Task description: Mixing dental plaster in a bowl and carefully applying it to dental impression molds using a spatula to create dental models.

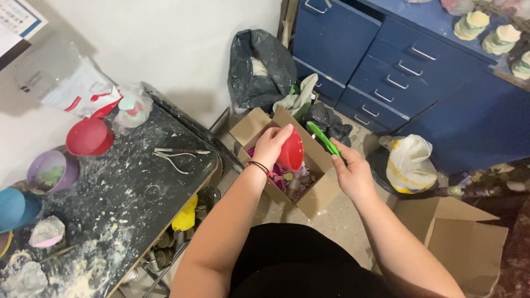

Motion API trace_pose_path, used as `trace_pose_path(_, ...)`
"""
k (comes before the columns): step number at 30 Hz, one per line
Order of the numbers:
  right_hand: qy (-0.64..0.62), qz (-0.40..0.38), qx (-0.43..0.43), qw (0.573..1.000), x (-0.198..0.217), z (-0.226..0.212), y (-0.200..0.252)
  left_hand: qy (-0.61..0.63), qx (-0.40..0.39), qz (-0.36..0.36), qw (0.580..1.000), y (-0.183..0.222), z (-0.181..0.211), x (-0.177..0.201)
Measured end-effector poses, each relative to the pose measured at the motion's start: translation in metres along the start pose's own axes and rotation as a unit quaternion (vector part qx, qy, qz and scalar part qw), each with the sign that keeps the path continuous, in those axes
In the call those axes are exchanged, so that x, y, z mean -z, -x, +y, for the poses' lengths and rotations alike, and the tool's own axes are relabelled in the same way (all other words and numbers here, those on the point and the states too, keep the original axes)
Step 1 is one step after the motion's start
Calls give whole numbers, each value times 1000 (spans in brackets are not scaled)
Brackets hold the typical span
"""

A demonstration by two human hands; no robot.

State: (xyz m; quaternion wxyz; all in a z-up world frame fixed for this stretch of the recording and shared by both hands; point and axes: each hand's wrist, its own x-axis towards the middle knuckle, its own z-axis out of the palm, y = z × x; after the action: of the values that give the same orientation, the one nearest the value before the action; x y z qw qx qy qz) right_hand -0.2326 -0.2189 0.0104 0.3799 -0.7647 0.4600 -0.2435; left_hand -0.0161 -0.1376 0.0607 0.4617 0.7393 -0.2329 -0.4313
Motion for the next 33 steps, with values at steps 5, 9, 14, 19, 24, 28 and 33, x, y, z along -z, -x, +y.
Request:
trace_pose_path(5,18,6,-17,1000,10,0,-13,-64,-8,-48,997,13,17,2)
trace_pose_path(9,41,6,36,998,14,-10,-17,-102,-23,-31,994,9,12,14)
trace_pose_path(14,-30,-8,-21,999,-7,4,-7,10,-42,-2,999,22,1,31)
trace_pose_path(19,-403,-173,-145,887,-63,-17,35,275,-77,37,958,36,-53,38)
trace_pose_path(24,-495,-203,-123,836,-109,-32,40,341,-42,10,939,73,-111,90)
trace_pose_path(28,-474,-258,-110,835,-151,-76,51,331,-14,50,942,107,-190,146)
trace_pose_path(33,-439,-395,-110,800,-249,-111,93,381,38,178,906,164,-263,227)
